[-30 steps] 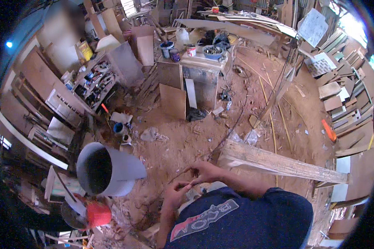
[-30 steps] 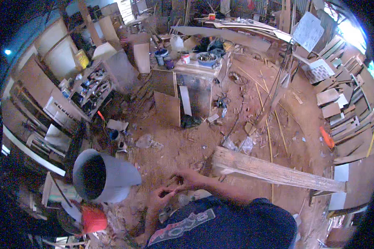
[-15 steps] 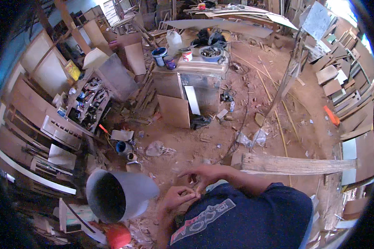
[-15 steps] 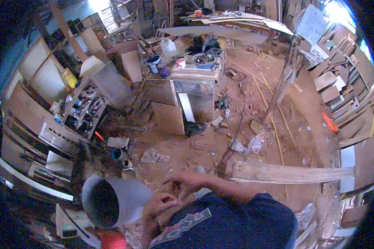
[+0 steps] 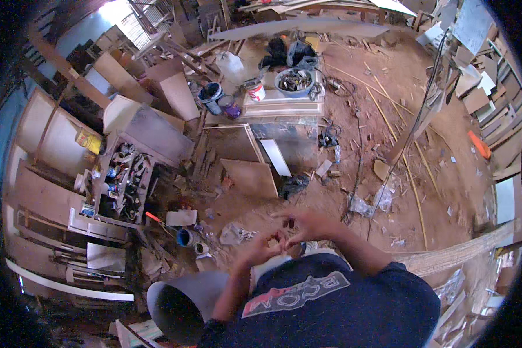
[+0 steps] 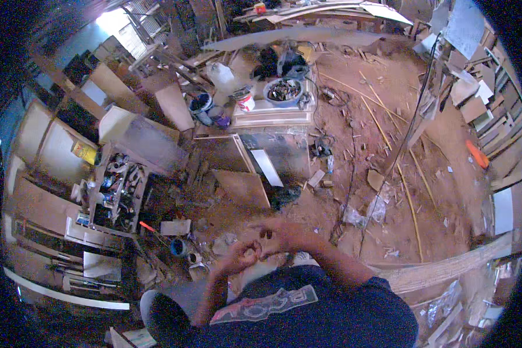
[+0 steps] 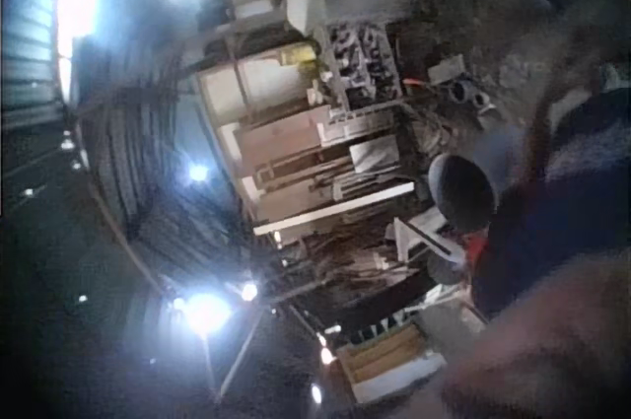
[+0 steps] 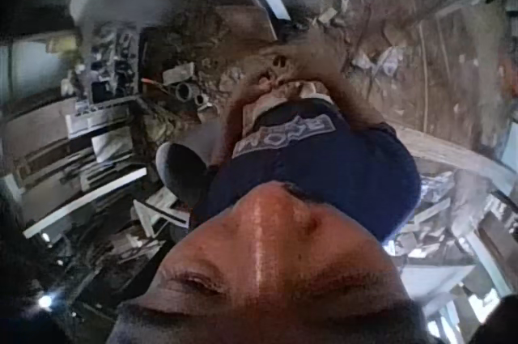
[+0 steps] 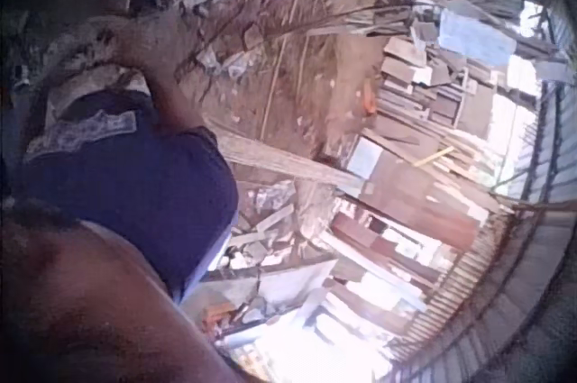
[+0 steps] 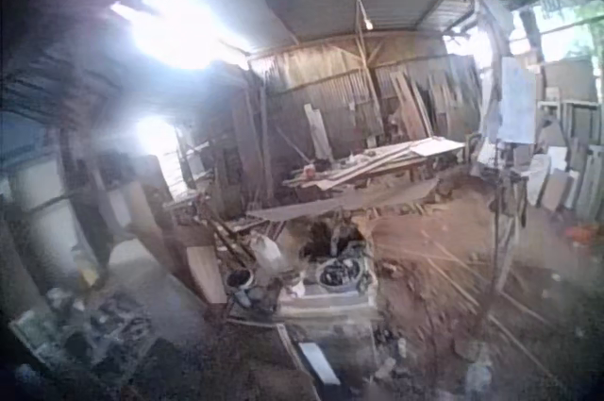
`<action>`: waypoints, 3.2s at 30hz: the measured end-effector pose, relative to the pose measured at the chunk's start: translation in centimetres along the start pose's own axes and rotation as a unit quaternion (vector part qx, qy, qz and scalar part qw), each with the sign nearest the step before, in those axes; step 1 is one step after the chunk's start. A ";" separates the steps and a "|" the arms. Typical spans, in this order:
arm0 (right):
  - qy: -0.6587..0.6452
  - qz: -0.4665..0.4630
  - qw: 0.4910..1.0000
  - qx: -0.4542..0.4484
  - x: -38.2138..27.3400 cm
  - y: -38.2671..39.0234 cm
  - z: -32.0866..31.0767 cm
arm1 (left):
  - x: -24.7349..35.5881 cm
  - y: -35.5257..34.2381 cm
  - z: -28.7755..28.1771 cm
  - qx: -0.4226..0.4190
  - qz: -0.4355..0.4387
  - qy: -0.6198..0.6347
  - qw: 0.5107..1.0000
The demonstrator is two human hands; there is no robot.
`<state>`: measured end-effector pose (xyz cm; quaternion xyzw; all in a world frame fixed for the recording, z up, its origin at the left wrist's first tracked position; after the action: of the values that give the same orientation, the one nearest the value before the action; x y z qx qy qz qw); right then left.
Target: The person measures a grey laminate sheet using a tape measure and pencil, then aligns it with a white wooden board. They use a red utility knife to trim the edges of the laminate while holding it steady on the workbench.
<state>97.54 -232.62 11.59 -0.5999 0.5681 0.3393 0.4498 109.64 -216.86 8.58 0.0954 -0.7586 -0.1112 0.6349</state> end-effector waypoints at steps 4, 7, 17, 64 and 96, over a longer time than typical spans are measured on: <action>0.013 0.036 0.994 0.101 2.8 -0.5 -5.5 | 2.8 -7.1 -2.9 -0.004 -0.018 -0.001 1.000; 0.016 0.053 0.986 0.155 5.6 -1.4 -8.3 | 2.2 -12.3 -4.8 -0.011 0.013 0.032 0.999; 0.066 0.193 0.928 0.311 10.5 -7.2 -24.0 | 4.4 -34.9 -12.0 -0.110 -0.001 0.058 0.992; -0.091 -0.148 0.905 -0.387 33.7 -32.0 -59.8 | 14.3 -63.8 -16.7 0.258 -0.163 0.193 0.933; -0.008 -0.076 0.941 -0.329 23.2 -41.2 -15.2 | -8.5 -14.9 -8.3 0.580 -0.112 0.465 0.660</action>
<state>139.48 -257.48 2.19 -0.7531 0.3737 0.4770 0.2564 119.34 -229.07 -2.35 0.5679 -0.2587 0.3395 0.7038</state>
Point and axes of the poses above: each hand's wrist, its own y-axis away from the middle knuckle, its own z-axis out of the palm, x = y × z, the point moved 4 cm from there along -y, towards the middle knuckle, and after that the axes turned 7 degrees about -z, right-handed, at the moved point
